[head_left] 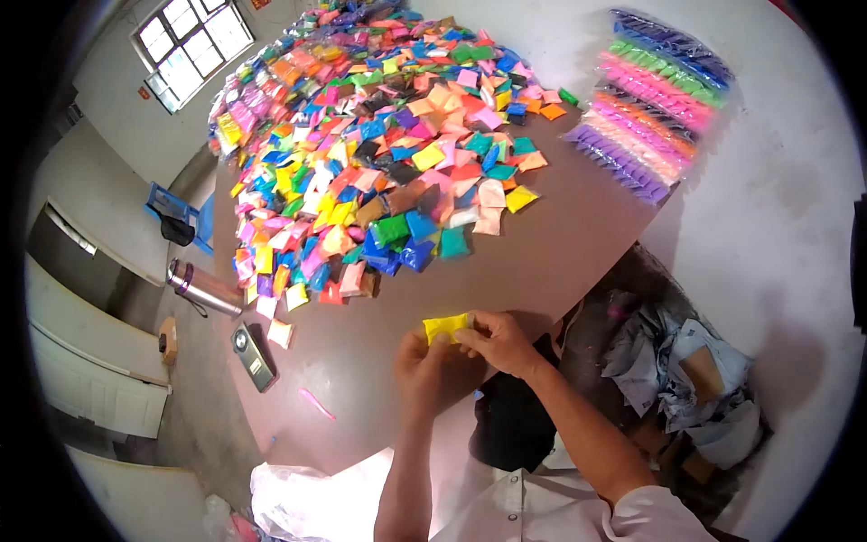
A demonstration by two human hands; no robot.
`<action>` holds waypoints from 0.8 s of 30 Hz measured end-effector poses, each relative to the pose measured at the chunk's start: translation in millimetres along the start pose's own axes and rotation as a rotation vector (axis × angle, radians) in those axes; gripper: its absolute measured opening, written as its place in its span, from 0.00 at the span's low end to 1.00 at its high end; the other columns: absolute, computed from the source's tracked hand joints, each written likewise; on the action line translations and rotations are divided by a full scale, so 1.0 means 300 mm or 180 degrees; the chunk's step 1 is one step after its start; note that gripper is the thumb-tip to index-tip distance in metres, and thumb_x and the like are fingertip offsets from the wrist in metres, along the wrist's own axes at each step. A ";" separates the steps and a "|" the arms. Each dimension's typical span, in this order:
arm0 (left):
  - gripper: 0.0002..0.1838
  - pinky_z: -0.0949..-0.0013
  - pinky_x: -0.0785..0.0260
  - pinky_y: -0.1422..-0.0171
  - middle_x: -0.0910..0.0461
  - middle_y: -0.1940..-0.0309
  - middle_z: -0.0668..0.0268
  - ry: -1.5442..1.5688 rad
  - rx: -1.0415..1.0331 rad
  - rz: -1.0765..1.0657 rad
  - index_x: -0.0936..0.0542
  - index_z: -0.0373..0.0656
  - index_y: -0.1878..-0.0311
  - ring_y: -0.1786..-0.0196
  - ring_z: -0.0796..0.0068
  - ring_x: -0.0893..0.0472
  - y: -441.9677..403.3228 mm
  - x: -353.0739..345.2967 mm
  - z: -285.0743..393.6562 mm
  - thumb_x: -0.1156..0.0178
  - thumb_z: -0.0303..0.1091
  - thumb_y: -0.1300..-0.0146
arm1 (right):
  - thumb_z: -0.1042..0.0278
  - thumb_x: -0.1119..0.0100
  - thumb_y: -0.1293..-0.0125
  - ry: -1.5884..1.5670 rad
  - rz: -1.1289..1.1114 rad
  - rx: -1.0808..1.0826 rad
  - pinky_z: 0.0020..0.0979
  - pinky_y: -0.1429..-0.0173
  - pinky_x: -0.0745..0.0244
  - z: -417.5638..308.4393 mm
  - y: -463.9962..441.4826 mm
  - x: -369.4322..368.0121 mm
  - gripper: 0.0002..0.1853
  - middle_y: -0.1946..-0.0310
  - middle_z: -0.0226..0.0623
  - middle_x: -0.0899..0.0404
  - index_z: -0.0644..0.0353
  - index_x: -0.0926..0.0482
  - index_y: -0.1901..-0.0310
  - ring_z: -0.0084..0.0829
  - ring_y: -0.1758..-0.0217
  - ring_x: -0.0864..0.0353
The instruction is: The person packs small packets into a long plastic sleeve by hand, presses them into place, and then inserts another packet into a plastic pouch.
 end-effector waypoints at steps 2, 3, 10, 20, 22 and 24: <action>0.09 0.78 0.26 0.52 0.12 0.57 0.68 -0.0143 0.0011 0.0007 0.17 0.36 0.44 0.59 0.83 0.17 0.015 0.020 -0.005 0.35 0.30 0.21 | 0.69 0.36 0.21 0.0094 0.0002 0.0106 0.24 0.59 0.18 0.006 0.015 0.000 0.10 0.64 0.28 0.15 0.65 0.15 0.45 0.17 0.65 0.17; 0.09 0.77 0.25 0.52 0.12 0.57 0.68 -0.0262 0.0019 -0.0017 0.17 0.36 0.44 0.58 0.83 0.17 0.018 0.021 -0.001 0.35 0.30 0.20 | 0.68 0.36 0.20 0.0215 0.0034 0.0220 0.24 0.59 0.19 -0.002 0.018 0.002 0.10 0.65 0.27 0.16 0.65 0.15 0.47 0.16 0.65 0.18; 0.14 0.74 0.24 0.46 0.13 0.53 0.65 0.0098 0.0199 0.0121 0.17 0.35 0.42 0.53 0.81 0.17 0.036 0.029 0.001 0.37 0.35 0.19 | 0.67 0.37 0.19 0.0816 0.0005 0.0690 0.24 0.60 0.21 0.012 0.017 -0.015 0.10 0.64 0.28 0.17 0.67 0.16 0.49 0.17 0.66 0.20; 0.17 0.70 0.24 0.41 0.12 0.51 0.63 -0.0620 0.0266 0.0218 0.14 0.34 0.42 0.50 0.75 0.16 0.038 0.066 -0.015 0.34 0.38 0.22 | 0.69 0.35 0.22 0.0343 0.0043 0.0418 0.24 0.59 0.21 -0.017 0.033 0.006 0.08 0.65 0.29 0.15 0.67 0.14 0.55 0.18 0.65 0.17; 0.18 0.71 0.24 0.42 0.12 0.53 0.63 -0.0619 0.0364 0.0185 0.14 0.34 0.41 0.51 0.75 0.16 0.042 0.056 -0.008 0.32 0.39 0.23 | 0.70 0.35 0.23 0.0318 -0.0009 0.0348 0.25 0.59 0.20 -0.003 0.033 0.000 0.08 0.66 0.29 0.15 0.67 0.14 0.55 0.19 0.65 0.17; 0.18 0.72 0.24 0.43 0.12 0.53 0.63 -0.0646 0.0346 0.0076 0.14 0.34 0.42 0.51 0.76 0.16 0.035 0.049 -0.032 0.31 0.39 0.23 | 0.71 0.35 0.24 0.0759 -0.0018 0.0970 0.28 0.58 0.19 -0.036 0.040 -0.013 0.08 0.66 0.32 0.14 0.68 0.14 0.55 0.21 0.65 0.16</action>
Point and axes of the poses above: each hand's wrist, its own y-axis away from the middle knuckle, its own x-axis out of the back of the hand, z = x × y, the point moved 7 cm from there along -y, towards the middle knuckle
